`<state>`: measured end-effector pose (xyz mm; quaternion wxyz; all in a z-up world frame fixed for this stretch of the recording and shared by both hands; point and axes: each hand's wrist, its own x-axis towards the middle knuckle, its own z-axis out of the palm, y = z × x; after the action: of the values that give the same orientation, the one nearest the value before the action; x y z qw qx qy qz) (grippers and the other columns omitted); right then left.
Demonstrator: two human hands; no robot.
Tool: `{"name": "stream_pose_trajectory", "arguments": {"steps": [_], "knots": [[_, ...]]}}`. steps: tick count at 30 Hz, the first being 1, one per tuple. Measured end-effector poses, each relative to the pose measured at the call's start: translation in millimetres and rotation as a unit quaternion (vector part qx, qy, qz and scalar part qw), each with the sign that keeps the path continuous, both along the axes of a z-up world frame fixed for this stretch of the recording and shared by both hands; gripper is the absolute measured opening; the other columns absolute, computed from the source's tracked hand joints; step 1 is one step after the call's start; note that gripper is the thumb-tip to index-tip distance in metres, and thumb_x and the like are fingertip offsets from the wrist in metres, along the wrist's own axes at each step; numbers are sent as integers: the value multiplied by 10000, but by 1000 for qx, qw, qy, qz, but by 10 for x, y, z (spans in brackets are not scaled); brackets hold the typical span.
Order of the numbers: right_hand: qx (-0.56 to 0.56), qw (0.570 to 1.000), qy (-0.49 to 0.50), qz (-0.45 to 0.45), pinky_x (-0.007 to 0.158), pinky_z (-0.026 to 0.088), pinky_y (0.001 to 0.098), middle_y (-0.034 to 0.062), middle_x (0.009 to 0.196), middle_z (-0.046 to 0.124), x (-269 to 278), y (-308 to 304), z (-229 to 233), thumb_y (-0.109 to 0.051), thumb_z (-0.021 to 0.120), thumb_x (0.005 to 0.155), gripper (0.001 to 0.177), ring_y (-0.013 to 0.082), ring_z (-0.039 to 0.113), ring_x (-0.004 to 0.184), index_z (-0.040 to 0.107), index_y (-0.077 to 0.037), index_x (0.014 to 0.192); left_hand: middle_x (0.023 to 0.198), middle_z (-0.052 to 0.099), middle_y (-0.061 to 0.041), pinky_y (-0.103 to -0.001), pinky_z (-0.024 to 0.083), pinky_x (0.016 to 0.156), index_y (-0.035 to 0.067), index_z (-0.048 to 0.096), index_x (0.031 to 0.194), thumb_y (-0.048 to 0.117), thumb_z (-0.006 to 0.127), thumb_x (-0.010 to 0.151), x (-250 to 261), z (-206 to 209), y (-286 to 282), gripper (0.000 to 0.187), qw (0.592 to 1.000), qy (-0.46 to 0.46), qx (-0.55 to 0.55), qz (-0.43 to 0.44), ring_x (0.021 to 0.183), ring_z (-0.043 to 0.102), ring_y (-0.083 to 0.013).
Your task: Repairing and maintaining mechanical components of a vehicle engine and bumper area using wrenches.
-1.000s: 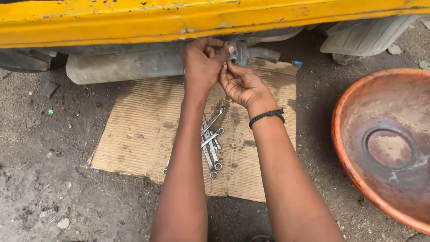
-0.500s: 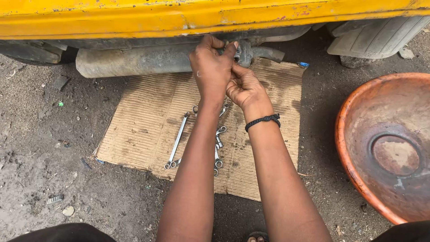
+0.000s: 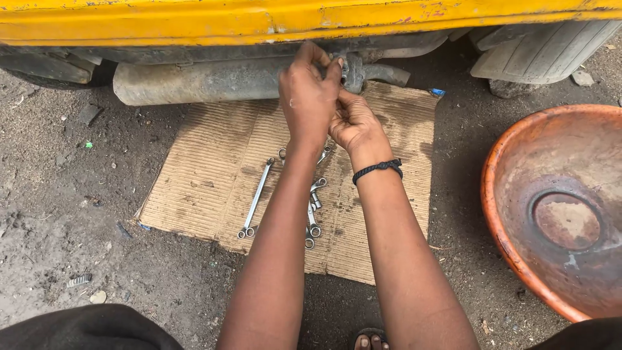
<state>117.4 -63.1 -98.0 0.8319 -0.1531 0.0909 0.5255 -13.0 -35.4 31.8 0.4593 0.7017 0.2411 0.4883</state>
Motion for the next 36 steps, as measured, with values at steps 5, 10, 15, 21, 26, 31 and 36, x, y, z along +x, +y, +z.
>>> {"name": "stream_pose_trajectory", "arguments": {"steps": [5,10,15,21,26,31,36], "knots": [[-4,999,-32,-4,792,673,300,200,1029,722,-204,-100,328,18,644,942,149,236,752,905,643,106,1063,609,625,-64,-343,472,543,22,752,1009,65,762,847,31,-181,130,167,999,33,32,16,529,574,-130],[2,999,37,-16,779,627,303,196,1014,715,-190,-86,337,37,643,970,109,235,752,889,624,89,1064,714,708,12,-320,552,610,46,777,1008,77,753,855,184,-286,228,158,999,4,48,-7,619,689,-102],[-1,1000,-10,-5,772,664,308,202,993,709,31,-17,59,13,667,965,131,244,750,859,624,101,1052,568,595,-17,-355,449,532,16,733,921,201,841,802,123,-97,11,246,994,47,14,98,513,565,-134],[20,998,-55,-24,824,663,308,191,1026,721,-75,-59,242,39,650,960,99,237,748,929,651,95,1041,550,556,-16,-348,423,508,84,761,968,189,775,863,116,-326,250,149,998,12,50,19,510,483,-98],[32,999,-2,-35,862,661,348,198,1055,708,-83,-45,208,50,636,950,120,253,741,945,644,105,1056,588,610,-9,-348,462,532,50,709,855,215,799,826,200,-264,191,191,998,9,57,25,533,530,-96],[-14,999,-31,-10,847,644,373,209,1056,702,-121,-9,177,1,677,963,159,268,731,926,630,96,1081,594,596,-23,-343,478,550,20,670,902,220,827,804,-6,-34,-40,273,993,1,81,81,532,565,-101],[23,999,-42,-15,874,657,347,186,1091,729,-96,10,121,4,684,922,216,243,752,965,670,68,1129,591,587,-86,-424,467,572,43,744,997,140,747,847,89,-126,103,179,998,61,6,30,549,545,-230]]}}
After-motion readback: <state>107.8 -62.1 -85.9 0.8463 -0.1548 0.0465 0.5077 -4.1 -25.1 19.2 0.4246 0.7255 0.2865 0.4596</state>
